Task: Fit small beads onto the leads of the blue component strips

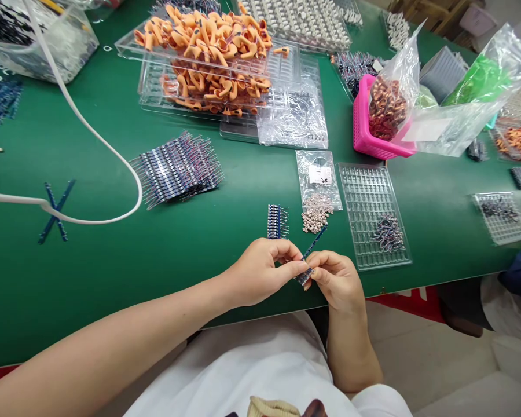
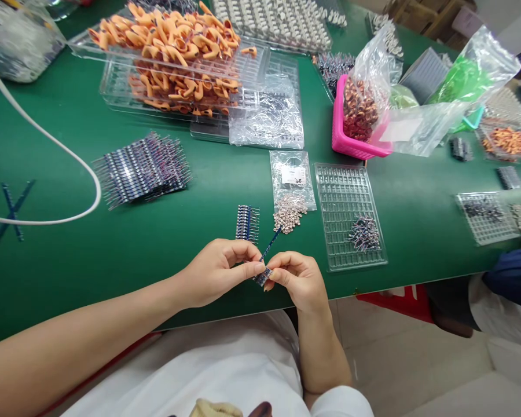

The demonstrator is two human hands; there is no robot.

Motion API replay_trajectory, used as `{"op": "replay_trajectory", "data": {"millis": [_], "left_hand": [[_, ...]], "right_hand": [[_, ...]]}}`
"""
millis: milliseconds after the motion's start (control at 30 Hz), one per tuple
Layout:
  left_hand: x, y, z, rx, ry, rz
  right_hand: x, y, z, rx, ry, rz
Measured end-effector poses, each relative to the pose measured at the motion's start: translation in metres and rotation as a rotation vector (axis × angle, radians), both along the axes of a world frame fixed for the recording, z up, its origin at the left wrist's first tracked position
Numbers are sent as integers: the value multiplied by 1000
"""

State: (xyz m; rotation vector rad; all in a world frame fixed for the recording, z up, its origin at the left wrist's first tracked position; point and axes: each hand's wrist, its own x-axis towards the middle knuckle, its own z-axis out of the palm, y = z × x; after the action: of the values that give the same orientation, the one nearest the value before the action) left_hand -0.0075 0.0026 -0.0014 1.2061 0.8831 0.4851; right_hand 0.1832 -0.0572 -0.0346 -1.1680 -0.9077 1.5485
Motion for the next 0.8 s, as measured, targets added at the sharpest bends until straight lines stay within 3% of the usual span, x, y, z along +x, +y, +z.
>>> {"op": "replay_trajectory", "data": {"millis": [800], "left_hand": [[-1,1,0,109,4,-35]], "right_hand": [[2,-3,-3,-34,47,32]]}}
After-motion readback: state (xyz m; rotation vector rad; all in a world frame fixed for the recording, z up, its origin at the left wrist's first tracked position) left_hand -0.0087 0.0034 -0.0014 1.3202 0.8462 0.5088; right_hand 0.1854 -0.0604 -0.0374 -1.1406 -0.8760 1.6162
